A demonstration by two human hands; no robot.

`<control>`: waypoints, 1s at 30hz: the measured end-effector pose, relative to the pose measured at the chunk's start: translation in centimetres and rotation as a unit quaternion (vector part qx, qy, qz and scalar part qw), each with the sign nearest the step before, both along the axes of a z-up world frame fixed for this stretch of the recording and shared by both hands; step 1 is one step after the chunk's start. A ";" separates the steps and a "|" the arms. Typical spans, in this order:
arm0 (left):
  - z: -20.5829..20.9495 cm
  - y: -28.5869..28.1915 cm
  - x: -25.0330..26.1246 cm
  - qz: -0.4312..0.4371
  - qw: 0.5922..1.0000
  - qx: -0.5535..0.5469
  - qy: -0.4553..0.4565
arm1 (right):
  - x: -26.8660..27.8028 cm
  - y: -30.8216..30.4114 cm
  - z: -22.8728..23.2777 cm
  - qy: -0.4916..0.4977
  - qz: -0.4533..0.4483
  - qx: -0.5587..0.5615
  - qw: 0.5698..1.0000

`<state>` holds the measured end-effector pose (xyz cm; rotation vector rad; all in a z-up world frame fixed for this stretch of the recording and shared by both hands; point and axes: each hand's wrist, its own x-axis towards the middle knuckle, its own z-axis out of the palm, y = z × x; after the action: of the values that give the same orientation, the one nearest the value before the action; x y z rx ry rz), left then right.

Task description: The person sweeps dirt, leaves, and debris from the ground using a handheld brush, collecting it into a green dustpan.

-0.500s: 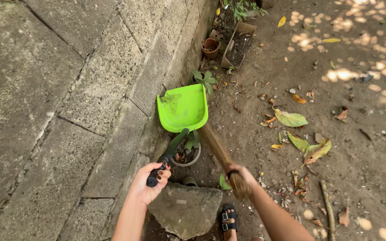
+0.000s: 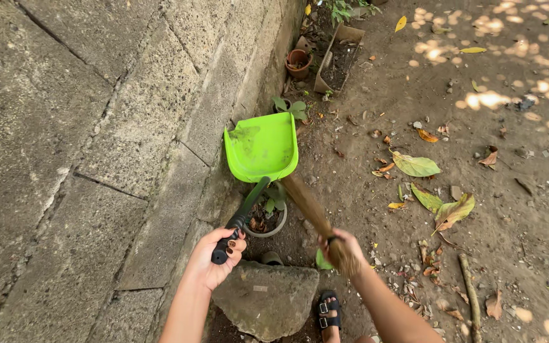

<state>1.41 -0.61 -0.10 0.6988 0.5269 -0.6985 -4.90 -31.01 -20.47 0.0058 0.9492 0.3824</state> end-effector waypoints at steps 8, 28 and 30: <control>-0.6 0.4 0.0 -0.006 1.000 0.008 -0.008 | 0.3 1.2 -1.5 -0.100 -0.043 -0.188 0.976; -1.6 0.4 1.3 -0.012 0.999 -0.052 0.002 | -9.0 2.8 -0.2 -0.097 0.055 -0.192 0.975; -1.6 0.4 1.5 -0.010 0.999 -0.047 0.006 | -10.0 1.9 0.0 -0.058 0.047 -0.161 0.984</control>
<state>2.88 -0.24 -1.68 0.6131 0.4955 -0.7413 -14.90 -29.07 -20.44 -0.3537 0.8886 0.3103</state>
